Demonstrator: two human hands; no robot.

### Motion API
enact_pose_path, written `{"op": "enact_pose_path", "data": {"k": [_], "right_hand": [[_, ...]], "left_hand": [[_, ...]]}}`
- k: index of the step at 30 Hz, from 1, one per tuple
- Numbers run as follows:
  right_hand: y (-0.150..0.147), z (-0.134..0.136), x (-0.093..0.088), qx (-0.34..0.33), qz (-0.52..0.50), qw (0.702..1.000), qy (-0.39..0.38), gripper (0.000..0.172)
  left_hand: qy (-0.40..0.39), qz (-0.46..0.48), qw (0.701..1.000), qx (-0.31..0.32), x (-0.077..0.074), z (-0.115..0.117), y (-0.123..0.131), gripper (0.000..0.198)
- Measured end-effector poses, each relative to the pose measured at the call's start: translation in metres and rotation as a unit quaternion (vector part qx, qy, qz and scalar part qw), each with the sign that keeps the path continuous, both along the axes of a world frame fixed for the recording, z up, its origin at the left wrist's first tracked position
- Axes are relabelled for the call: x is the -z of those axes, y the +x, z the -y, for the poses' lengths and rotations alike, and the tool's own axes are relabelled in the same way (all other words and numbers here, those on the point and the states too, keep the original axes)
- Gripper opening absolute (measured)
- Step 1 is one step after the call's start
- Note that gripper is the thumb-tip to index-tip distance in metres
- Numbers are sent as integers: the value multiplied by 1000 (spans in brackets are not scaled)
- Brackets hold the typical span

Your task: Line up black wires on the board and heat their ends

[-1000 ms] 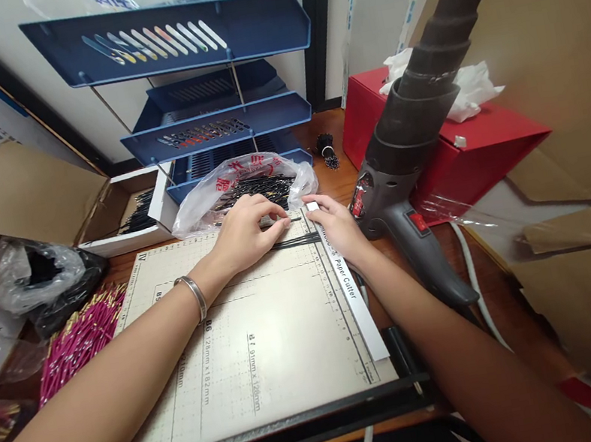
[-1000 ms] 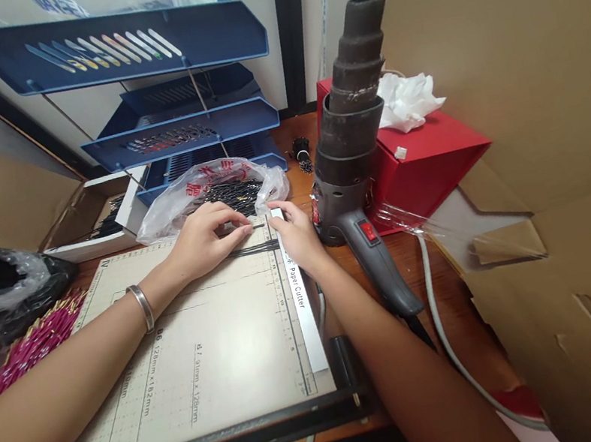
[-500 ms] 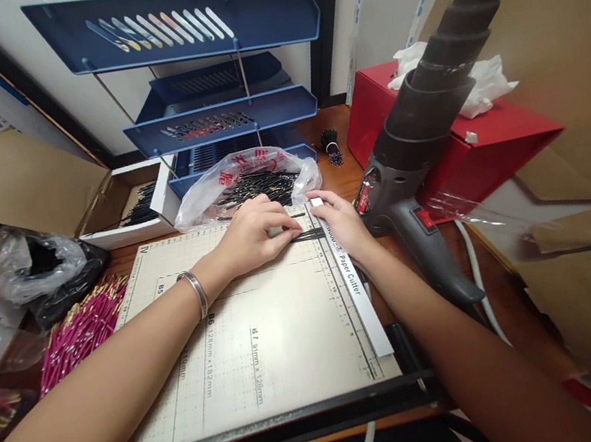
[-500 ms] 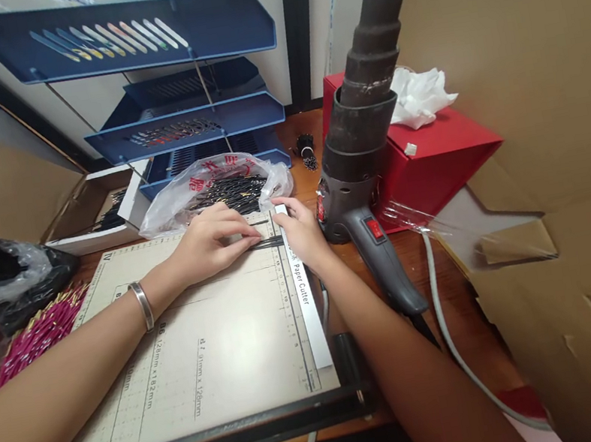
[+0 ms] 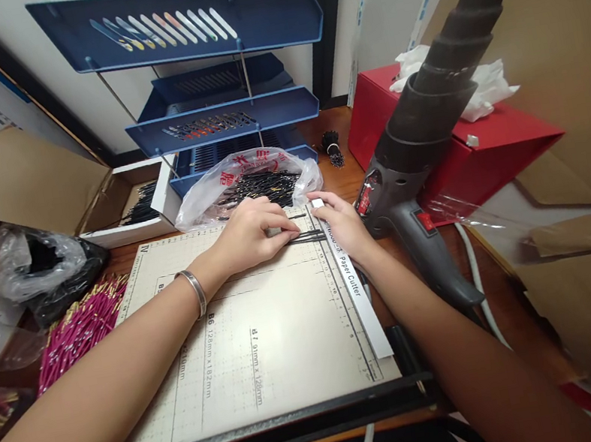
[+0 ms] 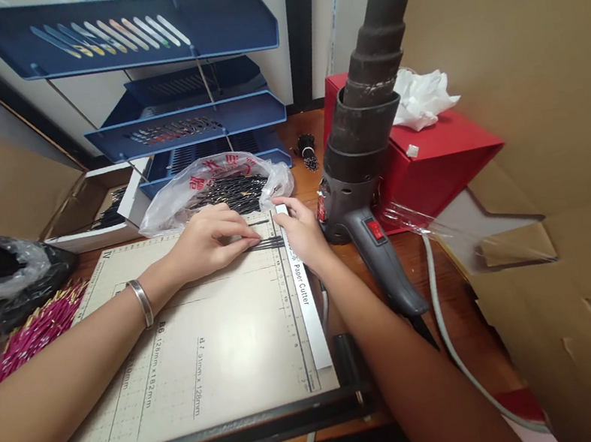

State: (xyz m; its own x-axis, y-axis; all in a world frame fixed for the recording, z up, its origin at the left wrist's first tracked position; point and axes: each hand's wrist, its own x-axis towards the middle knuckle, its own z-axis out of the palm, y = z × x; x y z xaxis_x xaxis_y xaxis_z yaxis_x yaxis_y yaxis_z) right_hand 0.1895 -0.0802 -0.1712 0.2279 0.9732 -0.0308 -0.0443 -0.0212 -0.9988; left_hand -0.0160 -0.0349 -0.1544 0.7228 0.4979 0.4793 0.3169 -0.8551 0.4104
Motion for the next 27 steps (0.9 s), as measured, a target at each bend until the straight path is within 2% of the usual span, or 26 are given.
{"op": "enact_pose_path", "data": {"k": [9,16,27], "right_hand": [[1,1,1,-15,-20,1000,2,54],[3,0,2,-29,-26,999,2,58],[2,0,0,-21,-28,999,-4,62]], "left_hand": [[5,-13,999,-38,-3,-1,-3,24],[-1,-9,999,-46,0,-1,0,23],[-6,-9,994,-108,3,-1,0,20]]}}
